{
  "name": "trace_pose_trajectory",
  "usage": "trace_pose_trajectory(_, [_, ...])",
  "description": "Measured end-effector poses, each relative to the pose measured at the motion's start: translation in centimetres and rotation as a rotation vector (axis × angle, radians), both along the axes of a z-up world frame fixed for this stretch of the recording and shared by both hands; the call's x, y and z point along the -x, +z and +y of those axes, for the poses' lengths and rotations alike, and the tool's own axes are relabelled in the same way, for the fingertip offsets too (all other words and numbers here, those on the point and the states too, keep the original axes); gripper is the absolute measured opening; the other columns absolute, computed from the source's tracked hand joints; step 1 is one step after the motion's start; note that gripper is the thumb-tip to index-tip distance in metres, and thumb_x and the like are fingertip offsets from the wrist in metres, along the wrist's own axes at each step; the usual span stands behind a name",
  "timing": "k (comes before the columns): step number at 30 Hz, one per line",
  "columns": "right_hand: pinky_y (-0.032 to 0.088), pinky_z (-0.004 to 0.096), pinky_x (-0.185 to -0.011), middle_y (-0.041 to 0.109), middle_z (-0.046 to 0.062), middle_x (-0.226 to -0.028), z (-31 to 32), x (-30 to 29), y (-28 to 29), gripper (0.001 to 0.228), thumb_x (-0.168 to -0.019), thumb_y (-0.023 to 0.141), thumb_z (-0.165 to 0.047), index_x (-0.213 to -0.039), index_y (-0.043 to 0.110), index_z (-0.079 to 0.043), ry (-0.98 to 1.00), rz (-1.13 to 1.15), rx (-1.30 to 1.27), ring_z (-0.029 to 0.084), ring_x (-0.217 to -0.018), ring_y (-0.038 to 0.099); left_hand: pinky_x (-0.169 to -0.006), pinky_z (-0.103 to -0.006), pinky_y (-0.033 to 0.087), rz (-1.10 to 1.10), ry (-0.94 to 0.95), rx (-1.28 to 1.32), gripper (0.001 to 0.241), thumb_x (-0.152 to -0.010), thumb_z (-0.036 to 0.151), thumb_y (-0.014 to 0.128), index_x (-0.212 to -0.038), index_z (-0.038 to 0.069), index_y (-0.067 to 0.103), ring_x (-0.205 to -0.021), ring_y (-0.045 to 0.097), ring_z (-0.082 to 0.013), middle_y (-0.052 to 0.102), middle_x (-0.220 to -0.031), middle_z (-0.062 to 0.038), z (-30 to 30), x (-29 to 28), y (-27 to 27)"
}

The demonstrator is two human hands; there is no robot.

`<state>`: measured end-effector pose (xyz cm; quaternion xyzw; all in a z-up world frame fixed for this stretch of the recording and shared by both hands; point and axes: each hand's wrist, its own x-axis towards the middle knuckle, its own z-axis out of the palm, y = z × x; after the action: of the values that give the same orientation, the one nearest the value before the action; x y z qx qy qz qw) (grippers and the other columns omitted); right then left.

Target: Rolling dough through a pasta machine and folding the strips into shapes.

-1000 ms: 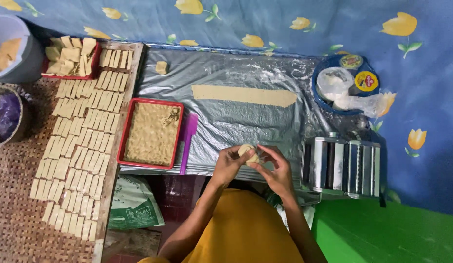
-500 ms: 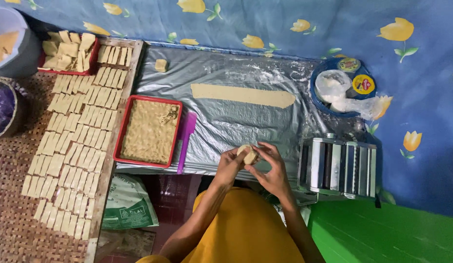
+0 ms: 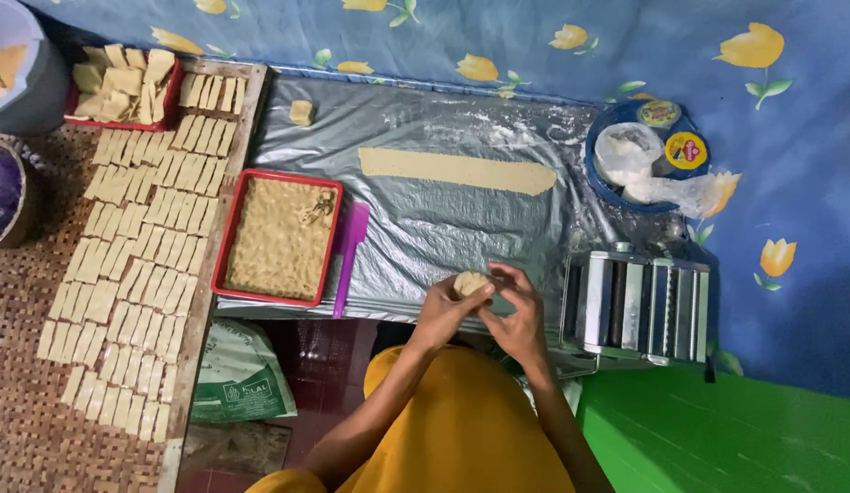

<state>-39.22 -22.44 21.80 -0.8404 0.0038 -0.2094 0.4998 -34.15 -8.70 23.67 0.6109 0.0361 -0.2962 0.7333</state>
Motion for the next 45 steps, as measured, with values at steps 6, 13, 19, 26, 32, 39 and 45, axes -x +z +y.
trace_pose_trajectory(6, [0.058,0.047,-0.091,0.070,0.016,-0.119,0.7,0.0,0.2,0.022,-0.079,0.083,-0.004,-0.101,0.079,-0.001,-0.009,0.035,0.020,0.035,-0.104,0.072,-0.067,-0.0234,0.051,-0.058,0.054,0.054,0.030,-0.083,0.021,0.088,-0.086,-0.001,0.068,-0.067,0.063,-0.0122,0.070,-0.066,-0.012,0.8,-0.3,0.6])
trace_pose_trajectory(13, [0.057,0.046,-0.093,0.069,0.015,-0.119,1.6,0.0,0.3,0.023,-0.078,0.083,-0.003,-0.100,0.077,-0.001,0.005,0.032,0.026,0.035,-0.105,0.072,-0.061,-0.0197,0.047,-0.076,0.020,-0.004,0.027,-0.096,0.027,0.074,-0.080,0.005,0.069,-0.054,0.058,-0.0075,0.068,-0.053,-0.011,0.7,-0.6,-1.6])
trace_pose_trajectory(19, [0.053,0.044,-0.094,0.056,0.015,-0.124,3.0,-0.1,0.4,0.067,-0.071,0.091,-0.010,-0.130,0.061,-0.003,-0.095,-0.069,0.099,0.033,-0.102,0.066,-0.062,-0.0244,0.057,0.000,0.150,0.186,0.024,-0.099,0.022,0.070,-0.091,0.000,0.073,-0.067,0.071,-0.0141,0.075,-0.074,-0.014,0.3,-0.2,-2.3])
trace_pose_trajectory(26, [0.052,0.051,-0.099,0.053,0.024,-0.140,2.6,-0.7,0.2,0.064,-0.074,0.082,-0.004,-0.135,0.063,0.000,0.029,-0.016,0.107,0.041,-0.117,0.065,-0.069,-0.0296,0.061,0.042,0.102,0.242,0.032,-0.103,0.030,0.066,-0.101,-0.001,0.071,-0.070,0.074,-0.0187,0.076,-0.086,-0.015,0.4,-0.4,-4.4])
trace_pose_trajectory(32, [0.052,0.048,-0.097,0.058,0.019,-0.137,1.7,-1.0,-0.2,0.048,-0.075,0.081,-0.008,-0.122,0.070,-0.001,0.038,-0.025,0.120,0.038,-0.115,0.065,-0.068,-0.0339,0.061,0.027,0.007,0.281,0.034,-0.105,0.032,0.062,-0.101,-0.001,0.068,-0.063,0.075,-0.0252,0.074,-0.082,-0.017,0.5,-0.9,-6.8])
trace_pose_trajectory(39, [0.055,0.043,-0.089,0.064,0.014,-0.119,1.4,-1.5,-2.1,0.027,-0.077,0.073,0.000,-0.103,0.076,-0.001,0.064,-0.091,0.036,0.036,-0.103,0.069,-0.063,-0.0207,0.049,-0.029,0.022,0.093,0.027,-0.088,0.024,0.084,-0.088,0.001,0.069,-0.065,0.063,-0.0102,0.067,-0.076,-0.004,1.0,-1.0,-0.1])
trace_pose_trajectory(45, [0.053,0.040,-0.088,0.070,0.009,-0.106,0.7,-2.5,-2.9,0.016,-0.074,0.072,0.001,-0.087,0.074,-0.006,0.072,-0.186,0.051,0.029,-0.094,0.069,-0.059,-0.0210,0.043,-0.116,-0.032,-0.037,0.028,-0.079,0.022,0.089,-0.075,0.004,0.068,-0.061,0.057,-0.0107,0.064,-0.065,-0.004,1.6,-1.6,0.1])
